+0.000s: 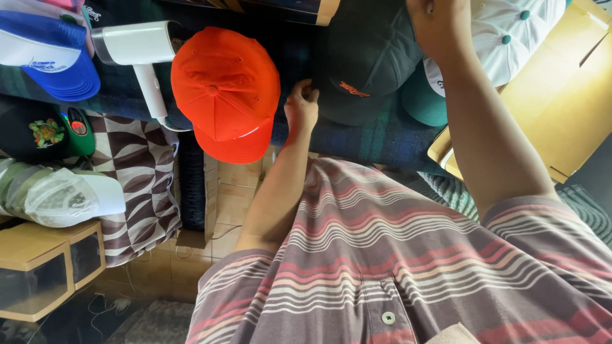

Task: Cleaning and steaming baseball caps using a lint roller, brush, and handheld steamer.

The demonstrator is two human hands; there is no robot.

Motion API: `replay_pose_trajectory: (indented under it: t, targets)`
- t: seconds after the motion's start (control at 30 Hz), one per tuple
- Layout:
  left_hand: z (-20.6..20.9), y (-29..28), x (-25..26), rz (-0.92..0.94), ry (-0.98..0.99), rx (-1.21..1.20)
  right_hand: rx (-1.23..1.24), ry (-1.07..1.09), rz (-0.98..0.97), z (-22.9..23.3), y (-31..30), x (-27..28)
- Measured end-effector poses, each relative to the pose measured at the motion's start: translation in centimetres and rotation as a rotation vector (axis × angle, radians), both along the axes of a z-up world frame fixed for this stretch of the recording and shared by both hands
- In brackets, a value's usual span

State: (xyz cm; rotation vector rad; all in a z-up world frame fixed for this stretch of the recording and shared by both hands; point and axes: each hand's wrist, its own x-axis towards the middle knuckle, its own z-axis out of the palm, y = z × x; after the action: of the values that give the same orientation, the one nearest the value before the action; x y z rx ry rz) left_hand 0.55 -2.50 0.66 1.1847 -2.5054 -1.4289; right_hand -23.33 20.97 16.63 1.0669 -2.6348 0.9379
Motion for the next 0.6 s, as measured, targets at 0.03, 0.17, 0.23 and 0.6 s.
replay_pose_trajectory:
  t: [0.03,0.17,0.23,0.6]
  targets:
    - [-0.4,-0.2,0.3,-0.011,0.009,-0.015,0.047,-0.128,0.006,1.0,0.2,0.9]
    - [0.6,0.2,1.8,-0.165,-0.034,-0.058,0.038,-0.160,0.076,1.0,0.2,4.2]
    - [1.3,0.0,2.0,-0.147,-0.066,0.074,0.128,-0.161,0.028,-0.1,-0.2,4.6]
    - [4.2,-0.8,1.1,-0.150,-0.096,0.123,0.032,-0.105,-0.019,-1.0,-0.4,2.4]
